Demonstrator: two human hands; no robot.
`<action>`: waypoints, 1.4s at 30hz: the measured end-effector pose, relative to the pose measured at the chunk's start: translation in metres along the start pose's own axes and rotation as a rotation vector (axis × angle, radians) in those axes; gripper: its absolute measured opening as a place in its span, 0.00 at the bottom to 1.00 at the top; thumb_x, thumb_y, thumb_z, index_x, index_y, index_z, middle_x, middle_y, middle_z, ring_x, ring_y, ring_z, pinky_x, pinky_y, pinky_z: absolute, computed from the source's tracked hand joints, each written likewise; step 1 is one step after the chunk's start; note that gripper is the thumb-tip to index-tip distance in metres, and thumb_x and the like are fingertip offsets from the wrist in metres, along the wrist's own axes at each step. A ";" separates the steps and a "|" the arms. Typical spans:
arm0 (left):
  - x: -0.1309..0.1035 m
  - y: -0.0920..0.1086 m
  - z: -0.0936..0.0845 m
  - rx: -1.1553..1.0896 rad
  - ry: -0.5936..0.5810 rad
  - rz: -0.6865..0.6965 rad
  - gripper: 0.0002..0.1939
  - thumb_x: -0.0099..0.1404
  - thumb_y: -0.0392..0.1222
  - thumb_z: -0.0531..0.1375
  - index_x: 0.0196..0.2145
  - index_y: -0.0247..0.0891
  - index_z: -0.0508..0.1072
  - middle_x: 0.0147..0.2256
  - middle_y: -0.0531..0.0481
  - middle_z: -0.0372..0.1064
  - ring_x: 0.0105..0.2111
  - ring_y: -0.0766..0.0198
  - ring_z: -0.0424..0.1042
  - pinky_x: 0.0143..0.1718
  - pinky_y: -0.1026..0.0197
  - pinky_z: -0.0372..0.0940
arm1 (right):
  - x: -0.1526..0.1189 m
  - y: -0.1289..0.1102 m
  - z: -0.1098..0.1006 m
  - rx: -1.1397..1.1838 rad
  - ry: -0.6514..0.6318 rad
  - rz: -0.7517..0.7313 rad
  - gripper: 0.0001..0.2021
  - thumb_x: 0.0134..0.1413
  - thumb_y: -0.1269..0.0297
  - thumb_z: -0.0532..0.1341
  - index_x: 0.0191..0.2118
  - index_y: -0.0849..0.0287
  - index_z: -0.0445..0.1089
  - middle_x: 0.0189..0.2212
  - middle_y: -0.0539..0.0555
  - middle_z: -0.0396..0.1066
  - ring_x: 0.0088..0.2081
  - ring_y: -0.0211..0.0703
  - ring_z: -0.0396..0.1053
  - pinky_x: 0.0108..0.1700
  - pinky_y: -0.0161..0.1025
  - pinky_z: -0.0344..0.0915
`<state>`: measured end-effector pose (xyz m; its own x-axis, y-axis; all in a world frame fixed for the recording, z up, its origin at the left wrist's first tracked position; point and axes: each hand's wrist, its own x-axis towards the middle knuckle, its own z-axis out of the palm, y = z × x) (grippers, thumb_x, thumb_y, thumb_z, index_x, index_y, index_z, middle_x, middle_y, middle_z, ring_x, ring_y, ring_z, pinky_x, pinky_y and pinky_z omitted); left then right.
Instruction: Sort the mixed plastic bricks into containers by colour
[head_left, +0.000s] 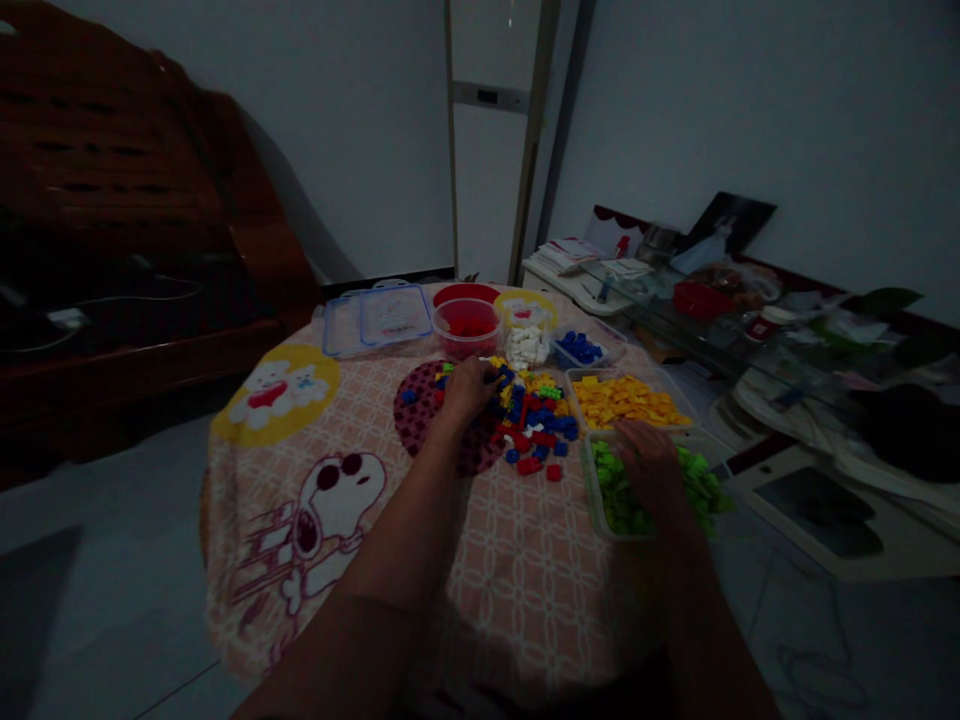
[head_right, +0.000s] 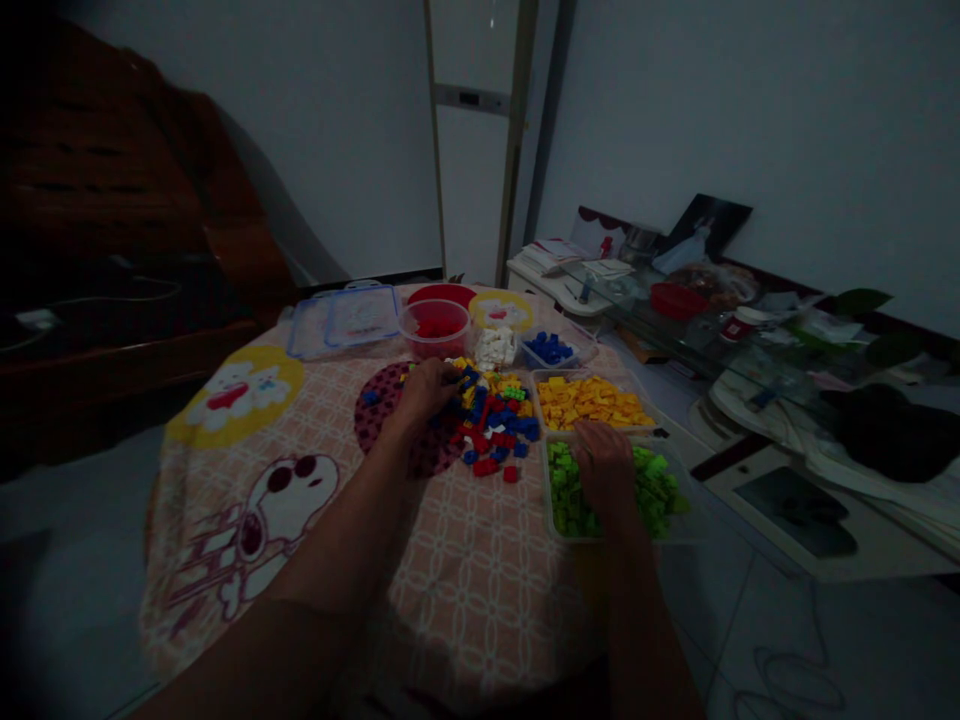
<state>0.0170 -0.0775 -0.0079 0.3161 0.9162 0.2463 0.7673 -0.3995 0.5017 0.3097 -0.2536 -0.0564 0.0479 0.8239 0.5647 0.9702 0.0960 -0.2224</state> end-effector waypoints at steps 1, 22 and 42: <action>0.000 -0.001 0.001 -0.001 0.019 0.007 0.11 0.64 0.40 0.62 0.43 0.36 0.80 0.42 0.42 0.75 0.42 0.58 0.72 0.47 0.61 0.64 | 0.000 0.001 0.000 -0.001 0.002 0.001 0.18 0.63 0.63 0.52 0.52 0.58 0.74 0.50 0.61 0.76 0.54 0.55 0.69 0.60 0.56 0.60; 0.007 -0.013 0.028 0.034 0.179 0.054 0.09 0.65 0.37 0.58 0.41 0.37 0.77 0.41 0.43 0.74 0.43 0.57 0.72 0.47 0.58 0.65 | 0.000 0.003 0.001 0.008 0.002 -0.005 0.19 0.64 0.62 0.51 0.52 0.58 0.74 0.50 0.61 0.76 0.54 0.54 0.70 0.60 0.56 0.61; -0.001 0.000 0.023 0.042 0.071 0.063 0.06 0.65 0.39 0.62 0.39 0.39 0.78 0.44 0.45 0.72 0.46 0.59 0.71 0.45 0.61 0.66 | -0.002 0.012 0.007 -0.024 -0.014 -0.013 0.19 0.64 0.61 0.51 0.53 0.58 0.74 0.52 0.60 0.75 0.56 0.54 0.68 0.61 0.57 0.60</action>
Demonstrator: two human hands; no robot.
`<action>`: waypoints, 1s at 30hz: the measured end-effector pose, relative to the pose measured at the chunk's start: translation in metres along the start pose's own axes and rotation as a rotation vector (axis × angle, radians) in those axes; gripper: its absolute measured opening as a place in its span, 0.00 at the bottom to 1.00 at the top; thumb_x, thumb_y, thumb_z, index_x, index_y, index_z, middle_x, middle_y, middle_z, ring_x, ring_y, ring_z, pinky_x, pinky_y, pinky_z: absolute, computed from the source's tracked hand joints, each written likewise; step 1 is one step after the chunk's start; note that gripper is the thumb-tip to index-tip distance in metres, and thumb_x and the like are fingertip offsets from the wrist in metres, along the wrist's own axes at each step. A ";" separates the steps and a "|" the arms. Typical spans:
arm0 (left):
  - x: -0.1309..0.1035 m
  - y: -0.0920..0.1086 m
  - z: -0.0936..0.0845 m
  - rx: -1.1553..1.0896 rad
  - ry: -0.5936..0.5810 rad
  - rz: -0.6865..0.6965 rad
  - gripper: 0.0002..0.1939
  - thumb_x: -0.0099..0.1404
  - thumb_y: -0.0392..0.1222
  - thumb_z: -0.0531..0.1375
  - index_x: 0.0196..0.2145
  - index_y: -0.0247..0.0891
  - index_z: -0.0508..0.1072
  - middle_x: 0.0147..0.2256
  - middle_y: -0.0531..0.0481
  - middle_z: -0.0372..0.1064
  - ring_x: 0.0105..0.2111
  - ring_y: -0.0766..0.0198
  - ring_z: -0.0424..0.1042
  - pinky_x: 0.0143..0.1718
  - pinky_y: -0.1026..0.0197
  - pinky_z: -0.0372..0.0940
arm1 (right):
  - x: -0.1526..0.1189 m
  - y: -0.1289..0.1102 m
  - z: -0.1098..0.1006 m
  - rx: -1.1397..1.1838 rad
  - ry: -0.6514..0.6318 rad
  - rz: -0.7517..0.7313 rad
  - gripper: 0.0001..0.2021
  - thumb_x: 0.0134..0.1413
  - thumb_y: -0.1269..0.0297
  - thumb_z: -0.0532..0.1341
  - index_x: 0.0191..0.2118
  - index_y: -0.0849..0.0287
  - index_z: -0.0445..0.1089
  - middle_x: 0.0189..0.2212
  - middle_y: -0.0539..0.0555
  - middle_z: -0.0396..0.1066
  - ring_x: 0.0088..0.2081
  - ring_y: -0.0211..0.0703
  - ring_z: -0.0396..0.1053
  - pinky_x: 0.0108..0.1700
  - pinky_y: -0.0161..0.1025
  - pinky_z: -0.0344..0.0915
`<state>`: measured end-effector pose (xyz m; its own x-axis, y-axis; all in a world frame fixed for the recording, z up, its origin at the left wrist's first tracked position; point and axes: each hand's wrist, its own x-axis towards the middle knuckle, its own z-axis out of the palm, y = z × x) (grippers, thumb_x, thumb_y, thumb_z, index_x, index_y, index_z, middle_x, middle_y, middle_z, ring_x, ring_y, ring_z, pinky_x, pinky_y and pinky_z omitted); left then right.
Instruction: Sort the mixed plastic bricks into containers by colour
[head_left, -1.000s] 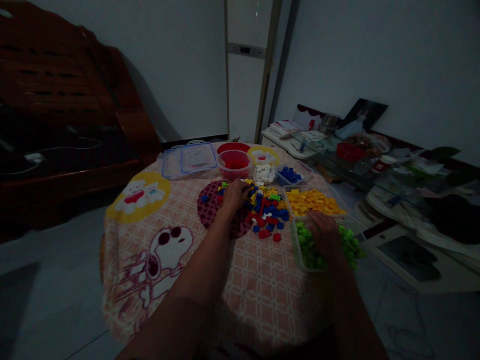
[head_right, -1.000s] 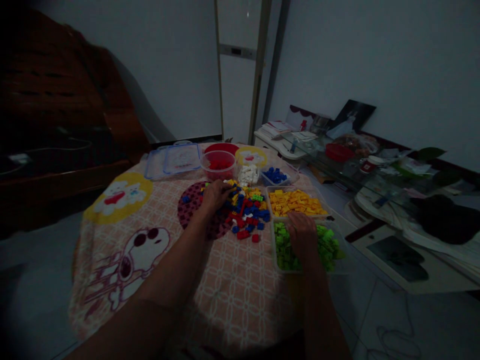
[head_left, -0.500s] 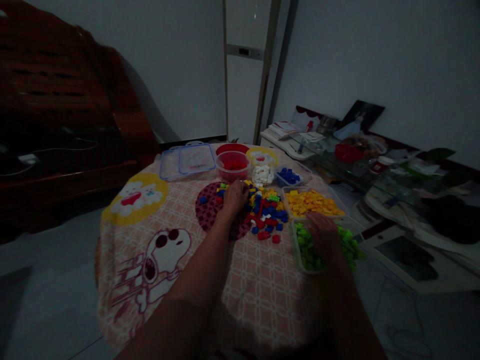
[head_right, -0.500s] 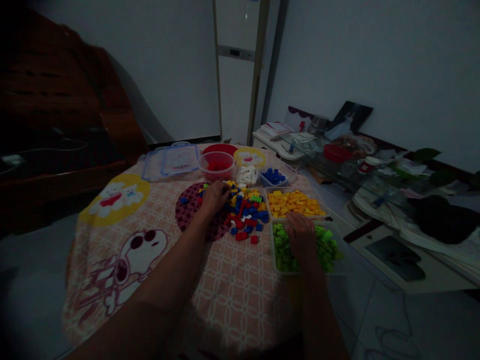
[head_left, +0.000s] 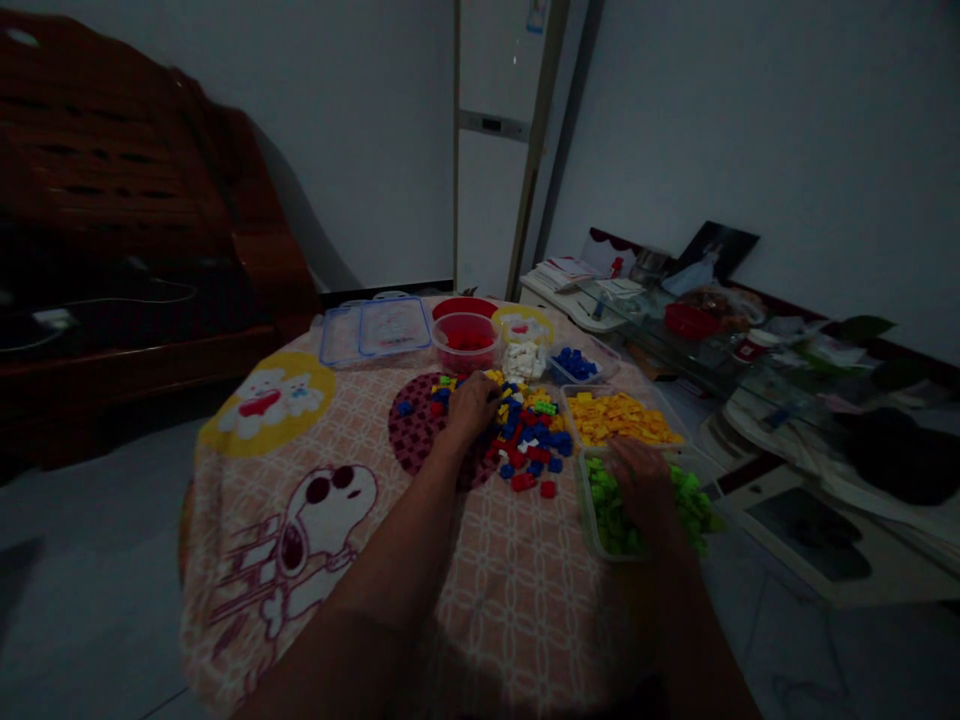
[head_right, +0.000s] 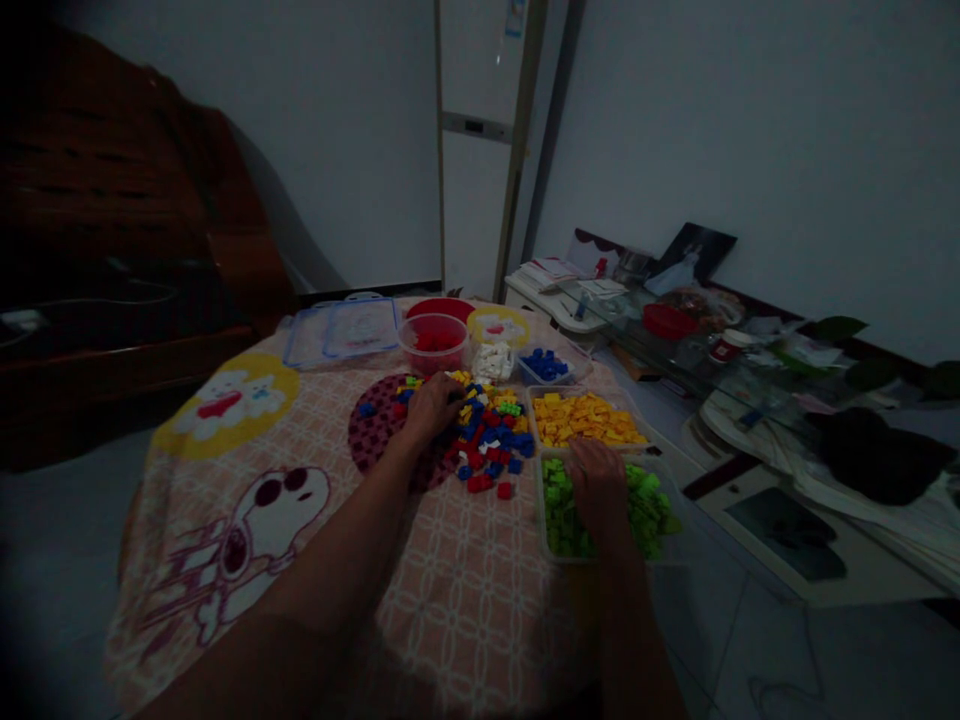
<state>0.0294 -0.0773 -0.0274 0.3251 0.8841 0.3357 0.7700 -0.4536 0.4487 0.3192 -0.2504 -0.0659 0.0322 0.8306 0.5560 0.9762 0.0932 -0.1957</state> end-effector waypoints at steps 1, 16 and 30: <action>0.000 0.001 0.000 0.005 -0.002 -0.001 0.06 0.65 0.39 0.61 0.38 0.40 0.78 0.43 0.46 0.72 0.46 0.59 0.71 0.45 0.62 0.66 | 0.000 -0.003 0.000 0.007 0.012 0.008 0.19 0.64 0.61 0.51 0.53 0.59 0.74 0.52 0.60 0.75 0.56 0.54 0.68 0.61 0.57 0.60; -0.002 0.006 0.003 0.044 0.040 -0.032 0.05 0.63 0.42 0.65 0.37 0.39 0.77 0.43 0.46 0.73 0.45 0.59 0.71 0.43 0.62 0.65 | 0.000 -0.012 -0.004 0.019 0.033 0.027 0.19 0.64 0.62 0.50 0.52 0.58 0.75 0.51 0.61 0.75 0.56 0.54 0.68 0.61 0.58 0.59; 0.004 0.022 -0.009 -0.153 0.069 -0.072 0.08 0.64 0.39 0.60 0.38 0.37 0.79 0.36 0.45 0.78 0.37 0.59 0.75 0.42 0.60 0.65 | 0.000 -0.011 -0.003 0.025 0.021 0.026 0.19 0.65 0.62 0.51 0.52 0.59 0.74 0.52 0.60 0.75 0.56 0.53 0.68 0.62 0.57 0.59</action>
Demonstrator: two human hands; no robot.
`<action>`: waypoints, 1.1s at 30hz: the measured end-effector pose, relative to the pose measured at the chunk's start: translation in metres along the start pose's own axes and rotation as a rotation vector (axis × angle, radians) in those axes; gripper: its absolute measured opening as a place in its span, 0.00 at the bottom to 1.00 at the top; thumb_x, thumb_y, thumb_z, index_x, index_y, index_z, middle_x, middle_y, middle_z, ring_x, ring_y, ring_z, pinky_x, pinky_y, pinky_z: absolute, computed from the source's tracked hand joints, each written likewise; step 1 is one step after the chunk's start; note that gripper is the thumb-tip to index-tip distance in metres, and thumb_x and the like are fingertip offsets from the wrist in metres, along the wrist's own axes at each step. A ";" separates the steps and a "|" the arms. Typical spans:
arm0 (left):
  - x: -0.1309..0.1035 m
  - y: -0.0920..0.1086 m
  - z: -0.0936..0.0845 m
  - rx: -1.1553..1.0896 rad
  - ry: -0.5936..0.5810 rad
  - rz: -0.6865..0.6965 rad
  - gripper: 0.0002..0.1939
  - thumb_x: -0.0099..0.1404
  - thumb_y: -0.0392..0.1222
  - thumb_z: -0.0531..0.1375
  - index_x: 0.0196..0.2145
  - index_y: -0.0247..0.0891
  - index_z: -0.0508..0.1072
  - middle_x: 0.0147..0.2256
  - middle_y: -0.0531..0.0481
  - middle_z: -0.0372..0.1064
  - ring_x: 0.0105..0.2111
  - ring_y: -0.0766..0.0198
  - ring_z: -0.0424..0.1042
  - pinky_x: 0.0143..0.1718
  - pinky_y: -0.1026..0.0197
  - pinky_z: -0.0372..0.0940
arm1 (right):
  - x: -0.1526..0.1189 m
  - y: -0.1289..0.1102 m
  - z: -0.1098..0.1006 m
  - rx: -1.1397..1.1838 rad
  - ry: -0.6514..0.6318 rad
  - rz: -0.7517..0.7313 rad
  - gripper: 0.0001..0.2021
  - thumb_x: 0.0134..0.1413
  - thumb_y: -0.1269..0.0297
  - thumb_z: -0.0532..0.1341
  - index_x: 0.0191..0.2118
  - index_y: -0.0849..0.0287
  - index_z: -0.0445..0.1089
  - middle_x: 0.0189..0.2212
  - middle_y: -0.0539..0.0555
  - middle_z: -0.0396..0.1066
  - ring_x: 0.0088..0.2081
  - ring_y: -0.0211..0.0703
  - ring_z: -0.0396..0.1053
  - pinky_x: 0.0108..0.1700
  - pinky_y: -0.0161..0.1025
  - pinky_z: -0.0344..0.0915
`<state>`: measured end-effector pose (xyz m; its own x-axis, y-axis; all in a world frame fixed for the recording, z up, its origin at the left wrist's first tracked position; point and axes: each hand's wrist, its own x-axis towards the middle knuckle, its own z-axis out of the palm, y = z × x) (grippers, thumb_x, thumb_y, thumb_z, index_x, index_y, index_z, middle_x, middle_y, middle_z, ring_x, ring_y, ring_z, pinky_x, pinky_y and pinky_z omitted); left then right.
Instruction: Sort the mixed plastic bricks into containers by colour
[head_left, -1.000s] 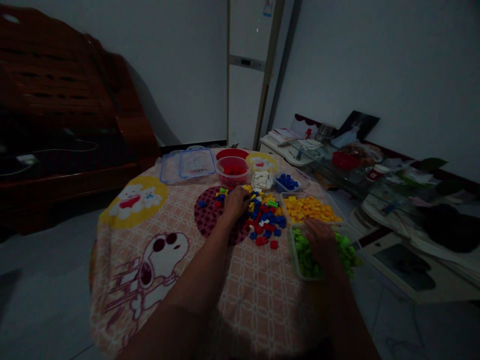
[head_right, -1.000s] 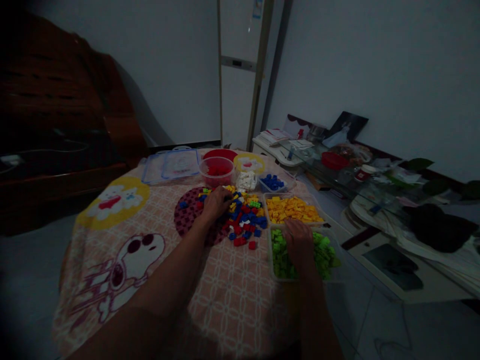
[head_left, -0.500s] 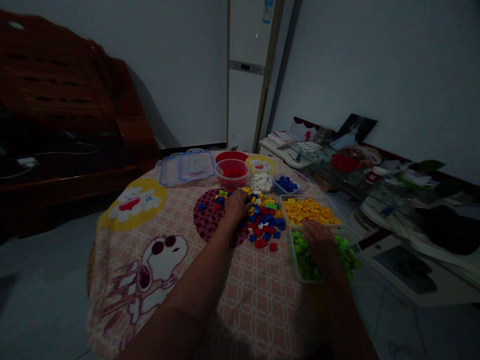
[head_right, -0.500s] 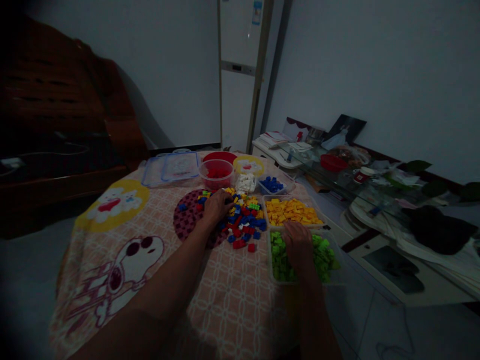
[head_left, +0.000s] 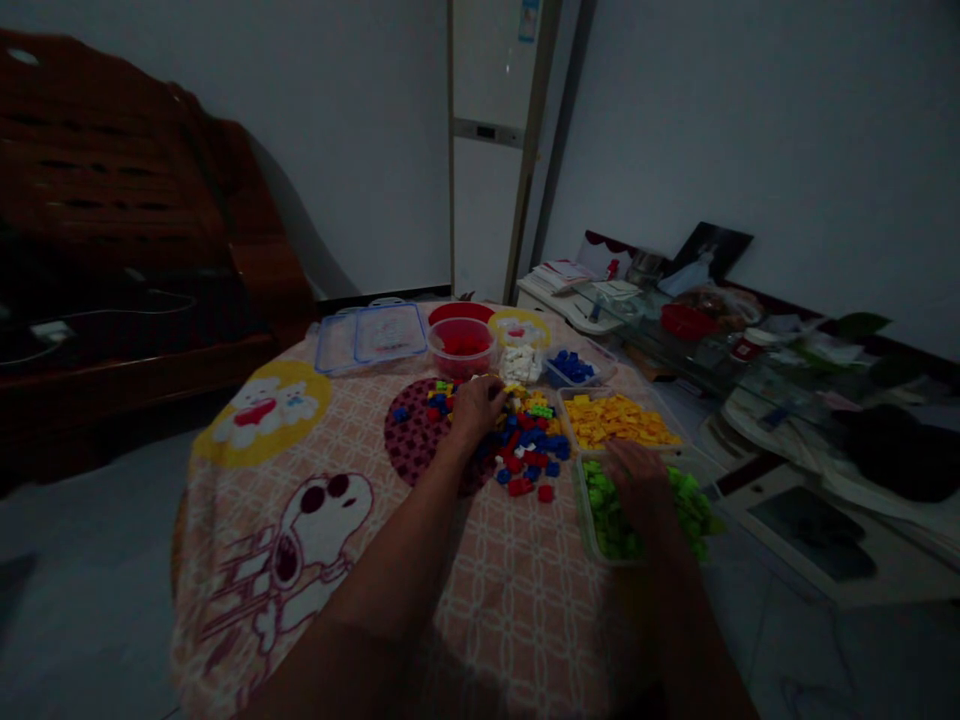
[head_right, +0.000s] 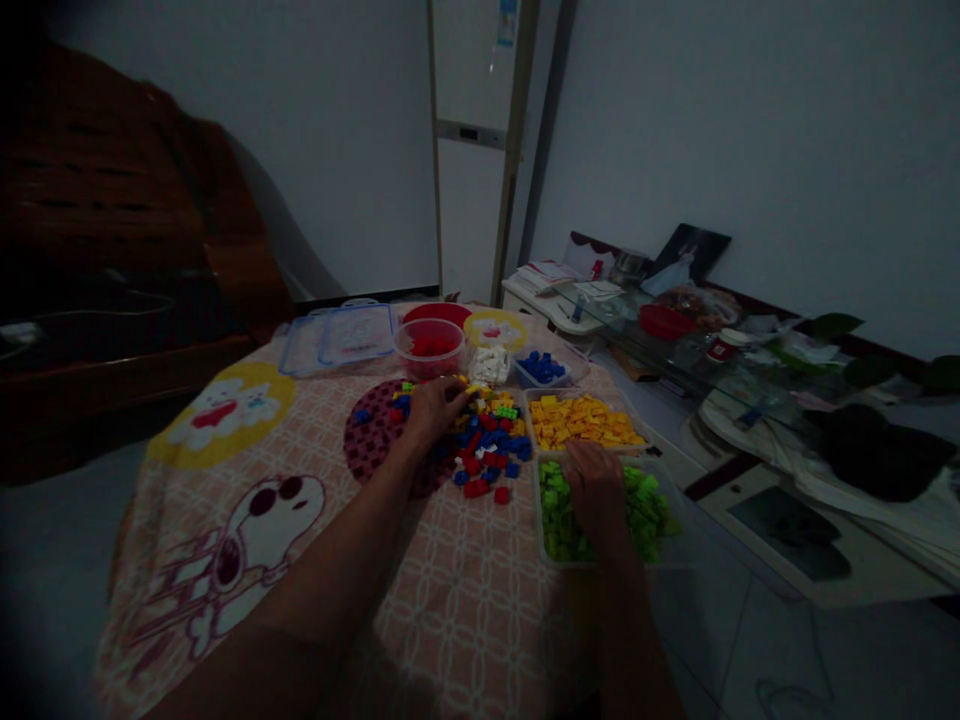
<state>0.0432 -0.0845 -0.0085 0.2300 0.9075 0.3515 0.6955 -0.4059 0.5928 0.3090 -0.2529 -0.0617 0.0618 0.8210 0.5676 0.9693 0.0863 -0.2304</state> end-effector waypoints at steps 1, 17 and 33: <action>0.000 0.005 0.000 -0.043 -0.006 0.015 0.08 0.63 0.38 0.60 0.38 0.37 0.79 0.35 0.46 0.79 0.36 0.60 0.75 0.41 0.61 0.65 | -0.001 0.000 0.001 -0.001 0.002 0.005 0.19 0.65 0.62 0.51 0.52 0.58 0.74 0.52 0.60 0.75 0.57 0.53 0.67 0.62 0.57 0.58; -0.030 0.058 0.047 -0.329 -0.271 0.213 0.16 0.62 0.32 0.59 0.47 0.38 0.79 0.41 0.47 0.80 0.39 0.62 0.77 0.44 0.63 0.69 | 0.000 0.003 0.002 -0.015 0.011 -0.023 0.20 0.66 0.62 0.49 0.53 0.60 0.74 0.52 0.61 0.75 0.56 0.54 0.68 0.61 0.56 0.59; 0.003 -0.014 -0.030 0.055 -0.399 0.080 0.07 0.52 0.32 0.65 0.29 0.39 0.82 0.28 0.51 0.78 0.29 0.62 0.75 0.32 0.65 0.65 | 0.000 0.026 0.007 -0.042 -0.064 -0.087 0.19 0.63 0.60 0.54 0.55 0.57 0.73 0.53 0.60 0.74 0.55 0.54 0.69 0.59 0.56 0.62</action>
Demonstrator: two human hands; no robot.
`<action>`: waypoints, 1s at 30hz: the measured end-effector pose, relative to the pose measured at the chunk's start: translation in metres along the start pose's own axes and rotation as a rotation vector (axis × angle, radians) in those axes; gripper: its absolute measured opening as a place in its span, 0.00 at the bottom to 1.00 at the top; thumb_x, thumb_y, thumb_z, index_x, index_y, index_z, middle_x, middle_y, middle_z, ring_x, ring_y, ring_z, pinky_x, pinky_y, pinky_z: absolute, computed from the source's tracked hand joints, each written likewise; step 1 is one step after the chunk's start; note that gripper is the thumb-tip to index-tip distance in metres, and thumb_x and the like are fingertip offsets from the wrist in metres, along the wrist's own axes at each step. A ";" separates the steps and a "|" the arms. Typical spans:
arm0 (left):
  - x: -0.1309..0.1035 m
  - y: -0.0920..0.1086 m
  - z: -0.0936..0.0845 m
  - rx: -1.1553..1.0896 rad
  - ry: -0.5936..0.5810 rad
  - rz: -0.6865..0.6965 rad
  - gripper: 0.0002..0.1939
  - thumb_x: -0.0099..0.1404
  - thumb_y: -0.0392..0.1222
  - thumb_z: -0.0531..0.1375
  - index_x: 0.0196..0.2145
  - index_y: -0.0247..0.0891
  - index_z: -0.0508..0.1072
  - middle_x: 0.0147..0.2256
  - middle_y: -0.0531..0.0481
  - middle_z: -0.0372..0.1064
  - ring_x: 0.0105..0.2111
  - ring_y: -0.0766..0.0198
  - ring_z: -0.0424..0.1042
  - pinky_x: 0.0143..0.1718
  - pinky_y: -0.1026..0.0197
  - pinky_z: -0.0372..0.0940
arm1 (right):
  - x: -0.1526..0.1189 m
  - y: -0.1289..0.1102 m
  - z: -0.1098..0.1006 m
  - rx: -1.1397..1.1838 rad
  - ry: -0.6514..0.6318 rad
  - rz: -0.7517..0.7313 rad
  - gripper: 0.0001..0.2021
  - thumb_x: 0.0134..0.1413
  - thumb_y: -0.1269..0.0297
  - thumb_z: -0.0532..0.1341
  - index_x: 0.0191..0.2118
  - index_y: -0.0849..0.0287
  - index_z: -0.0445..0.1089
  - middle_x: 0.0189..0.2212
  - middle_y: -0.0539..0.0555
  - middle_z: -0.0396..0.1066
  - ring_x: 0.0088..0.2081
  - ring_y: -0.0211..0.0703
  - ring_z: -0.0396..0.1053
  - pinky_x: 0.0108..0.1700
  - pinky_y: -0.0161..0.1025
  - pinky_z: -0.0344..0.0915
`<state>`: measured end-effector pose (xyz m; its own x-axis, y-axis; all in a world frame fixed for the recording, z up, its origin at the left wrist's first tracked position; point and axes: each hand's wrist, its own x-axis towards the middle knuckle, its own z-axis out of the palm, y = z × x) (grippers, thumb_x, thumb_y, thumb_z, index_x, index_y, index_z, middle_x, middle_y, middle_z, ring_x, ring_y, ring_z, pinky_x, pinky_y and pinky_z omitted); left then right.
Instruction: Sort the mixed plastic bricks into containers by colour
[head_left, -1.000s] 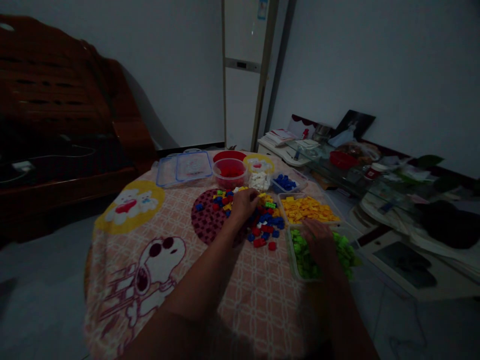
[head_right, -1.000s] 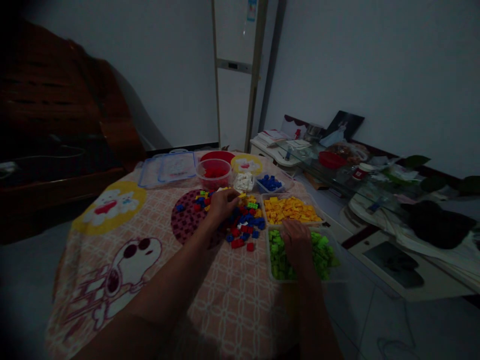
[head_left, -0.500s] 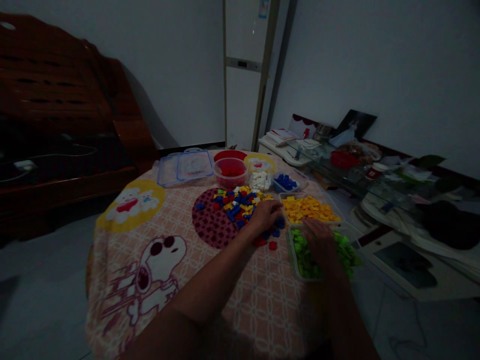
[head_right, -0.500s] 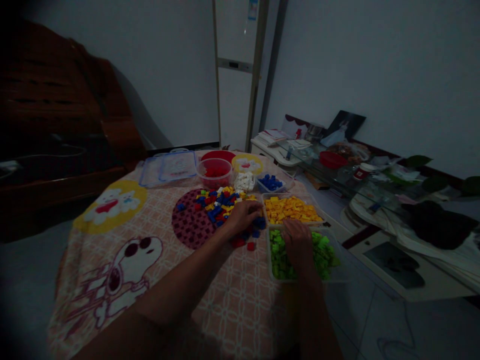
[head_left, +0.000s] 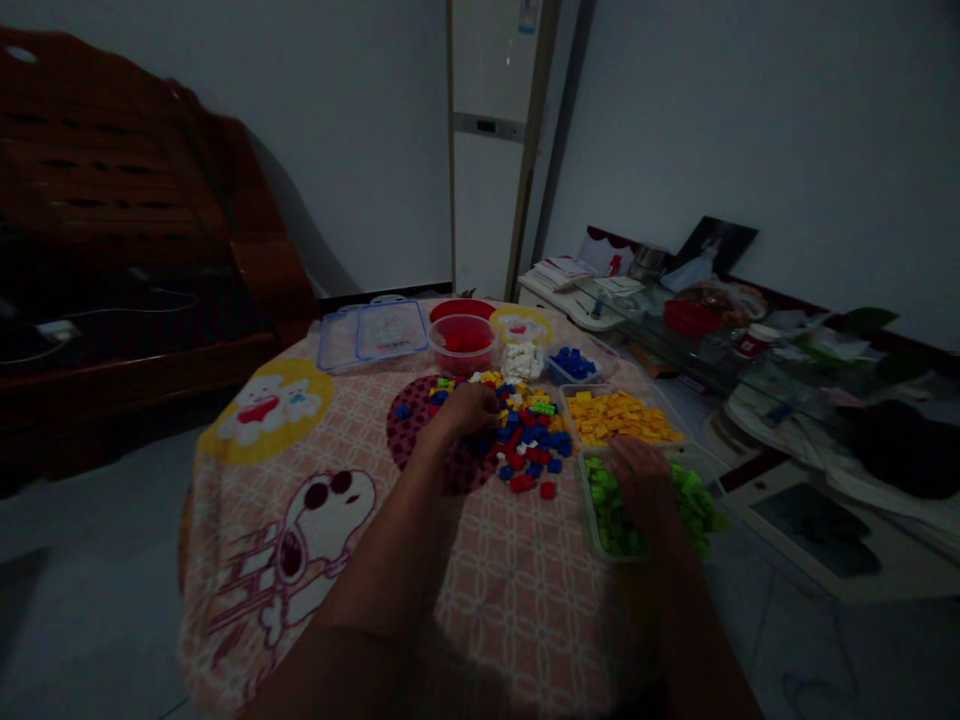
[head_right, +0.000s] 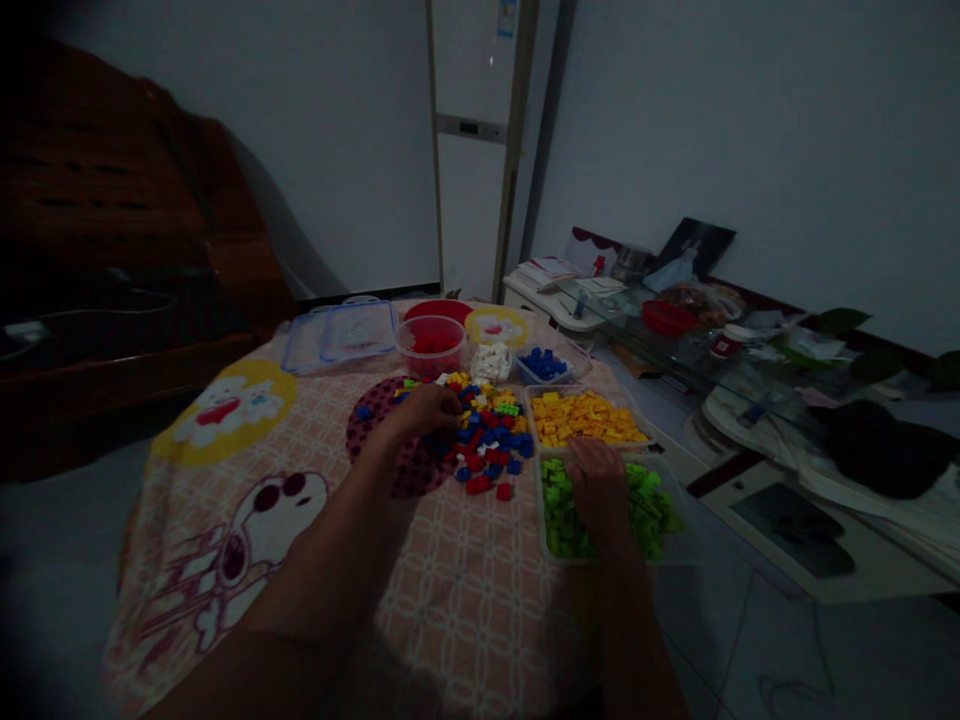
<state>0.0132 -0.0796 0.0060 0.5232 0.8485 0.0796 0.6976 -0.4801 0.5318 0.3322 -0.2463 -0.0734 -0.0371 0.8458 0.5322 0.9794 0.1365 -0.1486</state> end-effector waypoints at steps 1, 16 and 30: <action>0.000 0.001 0.002 0.009 0.001 -0.006 0.07 0.51 0.32 0.65 0.29 0.39 0.82 0.28 0.51 0.78 0.29 0.62 0.75 0.32 0.65 0.65 | 0.000 0.002 0.001 -0.001 -0.003 -0.004 0.19 0.63 0.60 0.54 0.55 0.57 0.73 0.53 0.60 0.74 0.55 0.54 0.69 0.59 0.56 0.62; 0.003 -0.010 0.000 -0.155 0.065 -0.015 0.09 0.54 0.34 0.60 0.32 0.33 0.80 0.29 0.48 0.78 0.28 0.63 0.74 0.31 0.65 0.67 | 0.001 -0.006 -0.004 0.007 0.011 0.028 0.19 0.64 0.61 0.53 0.54 0.58 0.73 0.53 0.60 0.75 0.56 0.53 0.69 0.60 0.55 0.61; 0.005 -0.006 0.007 -0.412 0.002 -0.007 0.18 0.57 0.32 0.57 0.43 0.34 0.82 0.24 0.53 0.76 0.22 0.67 0.72 0.27 0.68 0.66 | 0.001 -0.007 -0.005 0.023 -0.007 0.034 0.19 0.64 0.62 0.52 0.54 0.58 0.74 0.53 0.61 0.74 0.56 0.54 0.68 0.60 0.56 0.61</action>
<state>0.0149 -0.0737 -0.0029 0.5178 0.8521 0.0765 0.4464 -0.3454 0.8255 0.3260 -0.2486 -0.0678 -0.0052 0.8537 0.5207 0.9754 0.1191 -0.1855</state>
